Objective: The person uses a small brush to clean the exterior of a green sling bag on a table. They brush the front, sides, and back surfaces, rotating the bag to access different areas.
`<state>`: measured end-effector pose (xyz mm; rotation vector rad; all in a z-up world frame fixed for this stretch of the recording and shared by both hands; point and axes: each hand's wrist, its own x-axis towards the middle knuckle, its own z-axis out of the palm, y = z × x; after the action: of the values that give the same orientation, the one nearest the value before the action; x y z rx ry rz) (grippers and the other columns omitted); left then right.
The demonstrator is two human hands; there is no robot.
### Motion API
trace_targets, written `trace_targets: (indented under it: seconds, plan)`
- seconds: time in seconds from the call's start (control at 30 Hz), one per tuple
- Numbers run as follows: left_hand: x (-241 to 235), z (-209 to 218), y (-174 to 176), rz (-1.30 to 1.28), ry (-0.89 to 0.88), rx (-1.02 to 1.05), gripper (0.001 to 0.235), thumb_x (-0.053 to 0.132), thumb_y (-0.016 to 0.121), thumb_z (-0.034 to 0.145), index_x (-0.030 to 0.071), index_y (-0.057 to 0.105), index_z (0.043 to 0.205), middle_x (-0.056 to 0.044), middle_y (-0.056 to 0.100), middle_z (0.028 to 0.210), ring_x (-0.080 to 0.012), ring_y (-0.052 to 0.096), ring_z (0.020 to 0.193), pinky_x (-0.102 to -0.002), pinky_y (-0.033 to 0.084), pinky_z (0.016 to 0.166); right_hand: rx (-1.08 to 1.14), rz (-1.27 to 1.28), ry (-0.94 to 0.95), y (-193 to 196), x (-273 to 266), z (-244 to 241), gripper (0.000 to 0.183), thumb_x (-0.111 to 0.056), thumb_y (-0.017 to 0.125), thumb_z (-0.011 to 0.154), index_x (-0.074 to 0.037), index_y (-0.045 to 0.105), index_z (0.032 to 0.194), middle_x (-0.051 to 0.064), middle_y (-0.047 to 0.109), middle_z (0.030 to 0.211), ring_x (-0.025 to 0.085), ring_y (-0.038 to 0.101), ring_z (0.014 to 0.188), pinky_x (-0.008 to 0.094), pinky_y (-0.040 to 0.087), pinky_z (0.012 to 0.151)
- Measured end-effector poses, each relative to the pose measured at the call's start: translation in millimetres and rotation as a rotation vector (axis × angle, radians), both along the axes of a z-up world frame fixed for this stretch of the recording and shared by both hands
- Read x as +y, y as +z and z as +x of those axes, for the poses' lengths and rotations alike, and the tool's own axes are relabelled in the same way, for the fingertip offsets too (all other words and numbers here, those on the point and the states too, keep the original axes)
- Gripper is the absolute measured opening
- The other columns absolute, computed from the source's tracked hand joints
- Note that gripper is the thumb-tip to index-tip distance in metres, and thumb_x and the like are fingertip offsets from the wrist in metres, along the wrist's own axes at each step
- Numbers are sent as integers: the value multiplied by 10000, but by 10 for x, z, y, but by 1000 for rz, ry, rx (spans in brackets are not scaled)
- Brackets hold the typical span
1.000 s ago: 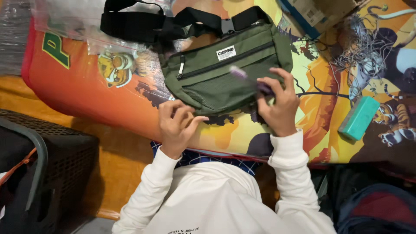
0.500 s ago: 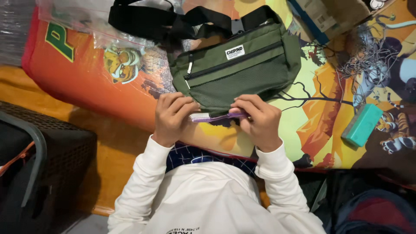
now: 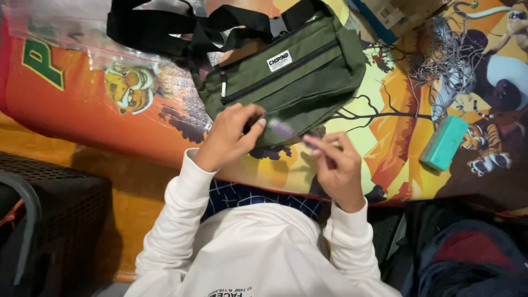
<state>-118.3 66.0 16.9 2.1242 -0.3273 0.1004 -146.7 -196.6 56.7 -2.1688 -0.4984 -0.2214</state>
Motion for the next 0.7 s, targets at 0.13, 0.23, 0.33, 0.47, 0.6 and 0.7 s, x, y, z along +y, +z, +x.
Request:
trace_targets:
  seconds: [0.13,0.23,0.33,0.47,0.6,0.7]
  plan:
    - [-4,41,2,-17,-1,78,212,186,614,936,80,708,1094,-112,711,746,-390,665,790,-519,512,747,26,-168,-50,-49,-31,-98,218,-209,788,925,-248,815,1139,37,619,743,244,658,588,329,541,588]
    - [3,52,-39,6,-48,93,218,173,641,905,74,692,1091,-115,690,735,-394,656,806,-538,519,737,5,-232,-169,-75,-156,-63,189,-203,818,901,-247,832,1084,54,664,728,249,670,619,347,541,605]
    - [-22,65,-102,63,-42,77,226,169,656,889,86,694,1096,-113,665,701,-386,649,792,-537,513,718,-77,-234,-342,-107,-345,24,123,-122,841,916,-161,845,1033,93,670,730,266,662,632,335,522,599]
    - [-89,19,-34,299,-67,-31,273,205,575,943,72,623,1176,-142,648,817,-380,618,847,-479,457,770,-99,-153,-348,-75,-349,52,140,-116,846,891,-187,841,1012,58,700,797,247,685,689,308,525,633]
    - [-199,12,12,487,-23,-132,296,406,524,1045,122,608,1031,-77,569,788,-340,584,803,-475,446,733,-63,-129,-195,-35,-270,40,200,-78,824,818,-212,835,967,59,725,885,301,708,713,373,567,667]
    - [-159,20,-28,507,-72,-214,262,407,564,1042,177,565,916,-16,503,768,-298,568,798,-440,441,720,-233,-343,-395,-118,-587,209,207,-15,755,894,-162,836,1016,125,675,899,357,683,803,423,535,729]
